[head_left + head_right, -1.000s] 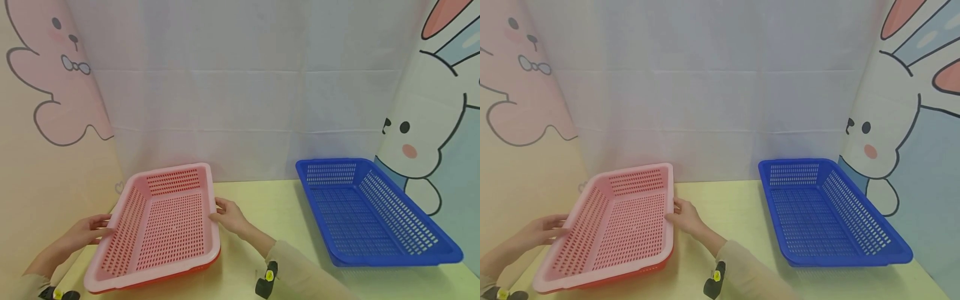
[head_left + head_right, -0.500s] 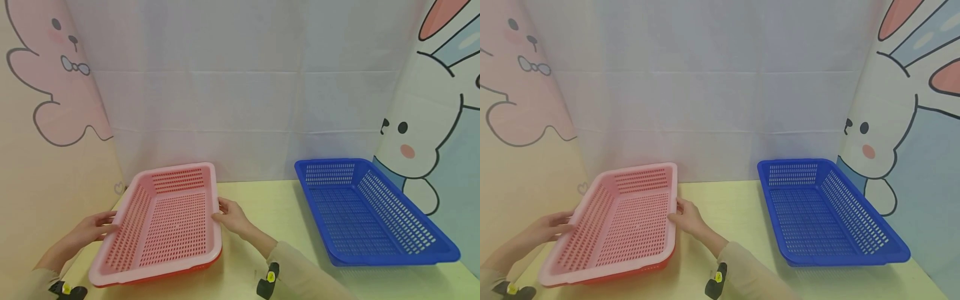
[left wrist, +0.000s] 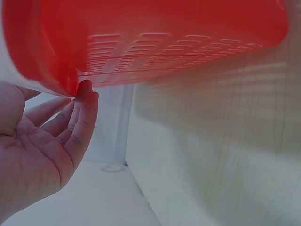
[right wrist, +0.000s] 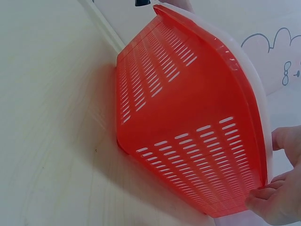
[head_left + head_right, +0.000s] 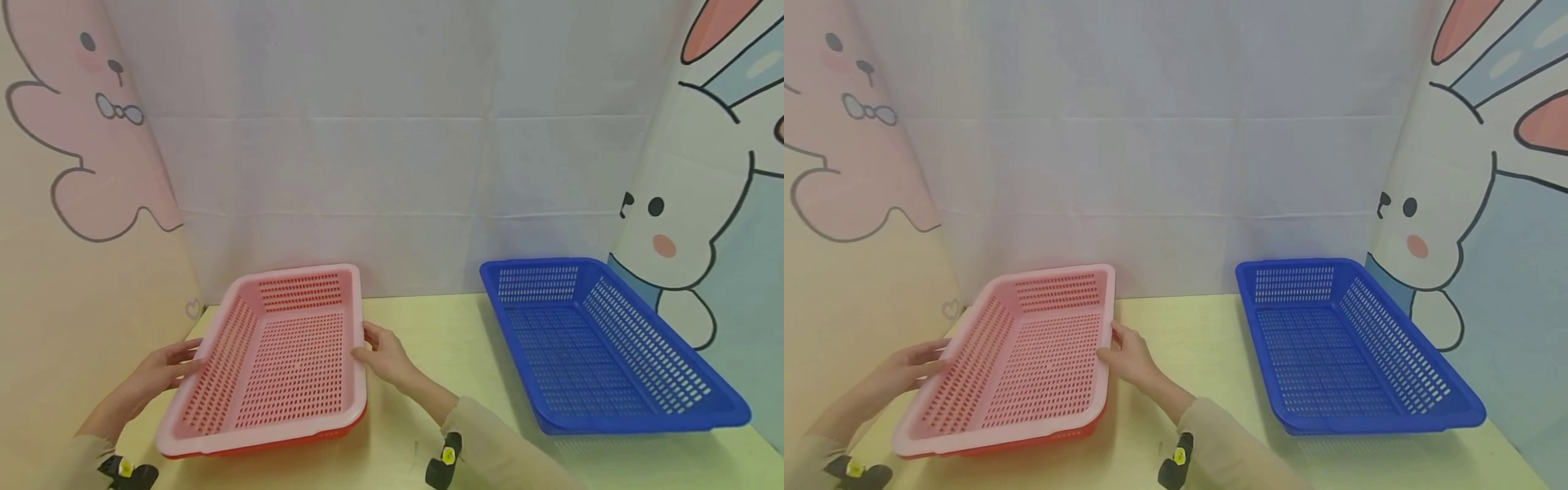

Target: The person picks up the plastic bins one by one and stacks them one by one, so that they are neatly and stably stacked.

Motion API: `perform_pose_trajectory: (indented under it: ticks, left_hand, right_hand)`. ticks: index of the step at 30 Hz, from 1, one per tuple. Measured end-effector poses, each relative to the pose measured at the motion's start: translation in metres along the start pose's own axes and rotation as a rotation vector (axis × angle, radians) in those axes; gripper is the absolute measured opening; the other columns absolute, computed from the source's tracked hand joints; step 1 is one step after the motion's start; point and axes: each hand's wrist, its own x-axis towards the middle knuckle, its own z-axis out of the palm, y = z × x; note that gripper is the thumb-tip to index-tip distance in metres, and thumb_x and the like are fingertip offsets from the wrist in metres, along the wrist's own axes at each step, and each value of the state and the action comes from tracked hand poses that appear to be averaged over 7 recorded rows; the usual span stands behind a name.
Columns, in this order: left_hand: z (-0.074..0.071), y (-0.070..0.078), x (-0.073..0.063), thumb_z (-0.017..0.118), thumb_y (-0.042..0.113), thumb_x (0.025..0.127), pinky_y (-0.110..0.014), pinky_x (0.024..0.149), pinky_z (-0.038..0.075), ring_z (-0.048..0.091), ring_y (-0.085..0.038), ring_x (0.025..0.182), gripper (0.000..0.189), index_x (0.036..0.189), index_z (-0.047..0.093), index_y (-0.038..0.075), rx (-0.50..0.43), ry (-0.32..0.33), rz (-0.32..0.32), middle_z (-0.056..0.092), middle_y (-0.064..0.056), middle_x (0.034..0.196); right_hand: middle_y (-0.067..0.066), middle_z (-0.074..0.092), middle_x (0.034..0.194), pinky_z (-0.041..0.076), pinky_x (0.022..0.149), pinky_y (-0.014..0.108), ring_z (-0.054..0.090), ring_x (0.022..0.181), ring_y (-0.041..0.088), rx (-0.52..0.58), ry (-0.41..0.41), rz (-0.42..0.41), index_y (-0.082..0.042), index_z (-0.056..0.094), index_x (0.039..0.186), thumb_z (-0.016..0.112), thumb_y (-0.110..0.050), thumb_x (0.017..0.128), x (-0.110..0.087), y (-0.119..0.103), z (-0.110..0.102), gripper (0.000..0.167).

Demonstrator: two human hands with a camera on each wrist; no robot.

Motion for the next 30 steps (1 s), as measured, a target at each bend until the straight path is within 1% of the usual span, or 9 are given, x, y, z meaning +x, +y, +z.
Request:
perform_pose_trajectory:
  ticks: [2, 8, 11, 15, 18, 21, 24, 30]
  left_hand:
    - [0.001, 0.001, 0.002, 0.052, 0.022, 0.092, -0.033, 0.074, 0.050, 0.057, -0.006, 0.087, 0.065, 0.135, 0.021, -0.015, -0.003, 0.007, -0.001, 0.044, -0.033, 0.122]
    - [0.006, 0.003, 0.005, 0.052, 0.022, 0.093, -0.033, 0.074, 0.051, 0.057, -0.009, 0.088, 0.064, 0.135, 0.022, -0.015, 0.005, 0.029, 0.017, 0.042, -0.035, 0.124]
    - [0.009, 0.004, 0.007, 0.052, 0.023, 0.092, -0.033, 0.075, 0.051, 0.057, -0.011, 0.090, 0.063, 0.135, 0.024, -0.013, 0.009, 0.046, 0.015, 0.042, -0.034, 0.125]
    - [0.011, 0.007, 0.010, 0.053, 0.025, 0.092, -0.035, 0.076, 0.051, 0.058, -0.016, 0.093, 0.064, 0.136, 0.025, -0.012, 0.017, 0.053, 0.019, 0.041, -0.034, 0.126]
    - [0.014, 0.009, 0.012, 0.053, 0.026, 0.091, -0.037, 0.077, 0.051, 0.058, -0.021, 0.096, 0.065, 0.135, 0.025, -0.012, 0.020, 0.046, 0.032, 0.041, -0.035, 0.126]
    - [0.017, 0.012, 0.014, 0.054, 0.027, 0.091, -0.038, 0.077, 0.051, 0.058, -0.024, 0.097, 0.065, 0.136, 0.025, -0.011, 0.017, 0.048, 0.028, 0.041, -0.034, 0.126]
    - [0.019, 0.013, 0.017, 0.053, 0.025, 0.091, -0.038, 0.077, 0.051, 0.058, -0.024, 0.097, 0.064, 0.136, 0.025, -0.011, 0.018, 0.051, 0.031, 0.041, -0.034, 0.126]
    - [0.021, 0.017, 0.023, 0.053, 0.027, 0.092, -0.040, 0.078, 0.050, 0.057, -0.026, 0.099, 0.063, 0.136, 0.027, -0.009, 0.037, 0.051, 0.038, 0.042, -0.033, 0.126]
  right_hand:
    - [0.029, 0.044, 0.129, 0.037, 0.096, 0.047, 0.039, 0.122, 0.040, -0.005, 0.003, -0.003, 0.015, 0.036, 0.130, 0.051, 0.007, 0.083, -0.003, -0.006, -0.001, 0.050]
    - [0.029, 0.043, 0.130, 0.030, 0.100, 0.049, 0.036, 0.124, 0.040, -0.025, 0.020, -0.006, 0.014, 0.038, 0.129, 0.051, 0.006, 0.083, -0.006, -0.008, -0.005, 0.049]
    - [0.030, 0.042, 0.130, 0.029, 0.101, 0.050, 0.035, 0.124, 0.041, -0.027, 0.020, -0.010, 0.015, 0.038, 0.129, 0.051, 0.006, 0.083, -0.006, -0.008, -0.008, 0.048]
    - [0.030, 0.042, 0.130, 0.029, 0.101, 0.050, 0.035, 0.124, 0.040, -0.034, 0.027, -0.014, 0.015, 0.037, 0.129, 0.052, 0.006, 0.083, -0.006, -0.006, -0.010, 0.049]
    - [0.030, 0.042, 0.130, 0.029, 0.101, 0.050, 0.036, 0.124, 0.041, -0.038, 0.039, -0.019, 0.016, 0.037, 0.129, 0.052, 0.007, 0.082, -0.006, -0.003, -0.013, 0.049]
    - [0.030, 0.043, 0.129, 0.028, 0.101, 0.049, 0.036, 0.124, 0.041, -0.035, 0.048, -0.024, 0.016, 0.038, 0.128, 0.051, 0.008, 0.082, -0.007, -0.002, -0.015, 0.049]
    - [0.031, 0.043, 0.129, 0.029, 0.101, 0.049, 0.036, 0.124, 0.041, -0.036, 0.051, -0.025, 0.016, 0.038, 0.128, 0.051, 0.008, 0.082, -0.007, -0.001, -0.017, 0.049]
    - [0.031, 0.043, 0.129, 0.030, 0.100, 0.050, 0.035, 0.124, 0.042, -0.039, 0.059, -0.015, 0.016, 0.039, 0.127, 0.052, 0.008, 0.082, -0.008, -0.001, -0.022, 0.048]
